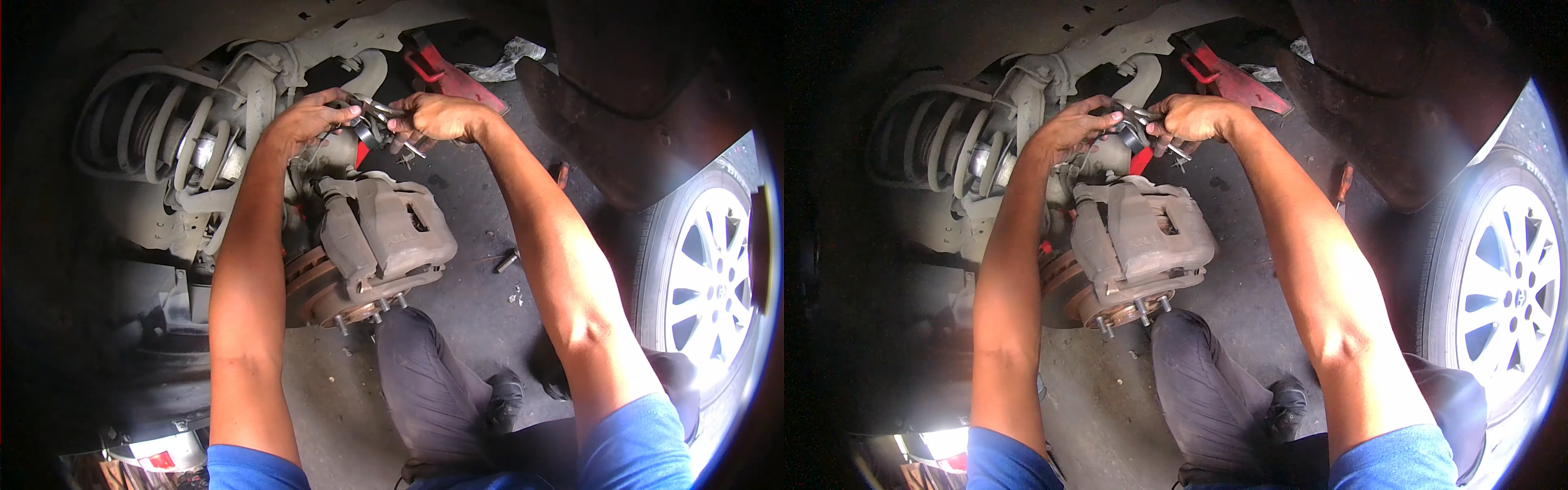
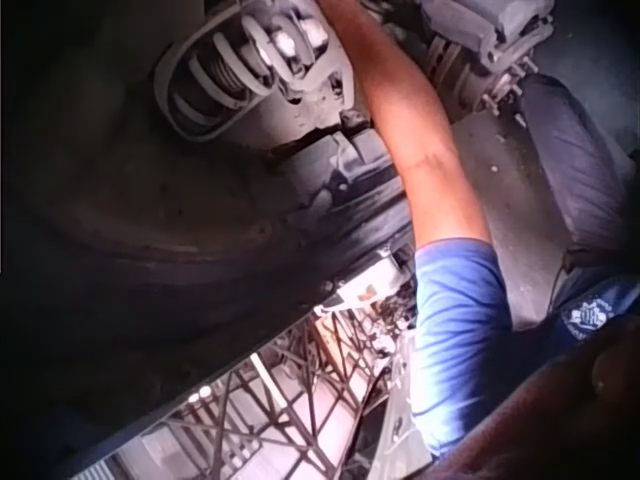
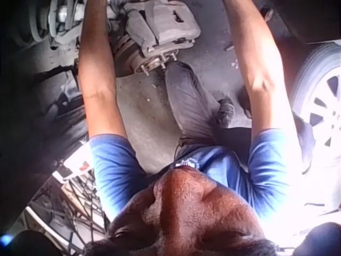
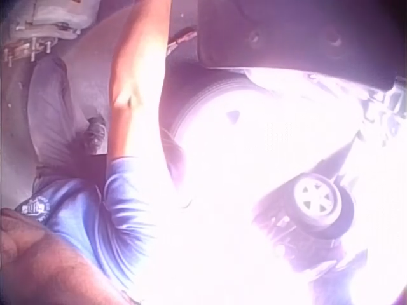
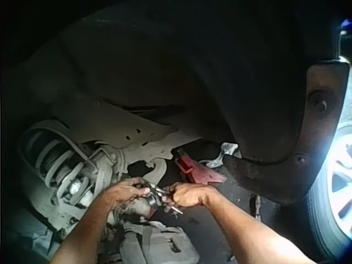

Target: Replacing brake pads on a vehicle's disc brake assembly.

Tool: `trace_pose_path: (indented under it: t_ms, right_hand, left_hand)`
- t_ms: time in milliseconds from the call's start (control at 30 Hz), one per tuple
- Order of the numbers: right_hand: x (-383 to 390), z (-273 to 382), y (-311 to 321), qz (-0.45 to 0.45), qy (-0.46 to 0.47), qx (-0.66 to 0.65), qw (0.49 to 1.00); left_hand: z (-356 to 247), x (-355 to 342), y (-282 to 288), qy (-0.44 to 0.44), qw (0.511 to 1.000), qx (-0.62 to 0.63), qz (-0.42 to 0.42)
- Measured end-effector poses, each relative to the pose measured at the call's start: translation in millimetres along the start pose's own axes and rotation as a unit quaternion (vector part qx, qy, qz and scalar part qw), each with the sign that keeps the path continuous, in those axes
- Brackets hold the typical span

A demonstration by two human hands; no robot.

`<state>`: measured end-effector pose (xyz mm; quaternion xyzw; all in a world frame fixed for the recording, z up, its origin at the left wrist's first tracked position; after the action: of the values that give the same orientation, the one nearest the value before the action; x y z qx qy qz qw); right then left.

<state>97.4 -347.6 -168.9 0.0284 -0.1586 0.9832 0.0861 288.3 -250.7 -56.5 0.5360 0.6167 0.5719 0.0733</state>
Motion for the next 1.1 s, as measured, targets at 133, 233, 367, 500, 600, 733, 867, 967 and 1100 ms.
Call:
trace_pose_path:
  t_ms: [133, 233, 367, 500, 600, 733, 867, 967, 1100]
  right_hand:
    - [5, 6, 3, -0.018, 0.018, 0.045, 0.999]
    - [11, 11, 12, -0.057, 0.037, 0.307, 0.949]
    - [22, 12, 22, -0.079, 0.002, 0.285, 0.955]
    - [22, 13, 21, -0.055, -0.006, 0.308, 0.950]
    - [17, 14, 15, -0.063, -0.005, 0.351, 0.934]
    - [6, 14, 6, -0.004, -0.035, 0.348, 0.937]
    - [2, 15, 5, -0.038, -0.041, 0.356, 0.933]
    - [0, 15, 5, -0.028, -0.034, 0.344, 0.938]
    - [0, 13, 4, -0.026, -0.023, 0.309, 0.950]
  left_hand:
    - [2, -1, 1, 0.015, 1.000, 0.005, -0.005]
    - [4, -2, 5, 0.007, 1.000, 0.011, 0.003]
    - [7, -4, 7, 0.018, 0.999, 0.042, -0.003]
    - [8, -7, 5, 0.016, 0.999, 0.051, 0.003]
    - [9, -6, 3, 0.022, 0.999, 0.029, -0.009]
    - [9, -5, 3, 0.014, 1.000, 0.018, -0.008]
    - [7, -4, 6, 0.016, 1.000, 0.002, 0.006]
    - [6, -2, 6, 0.012, 1.000, 0.001, -0.001]
    - [4, -1, 5, 0.011, 1.000, -0.005, -0.003]
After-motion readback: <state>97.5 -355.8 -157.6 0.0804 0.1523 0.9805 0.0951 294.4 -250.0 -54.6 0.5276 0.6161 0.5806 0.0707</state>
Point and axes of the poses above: each hand's wrist, its own x-axis away from the middle knuckle, its own y-axis out of the back of the hand, z = x × y, the point moved 1 cm from there along -x, towards the middle knuckle, and after that the axes turned 12 degrees about -x, right-handed, at the moved point
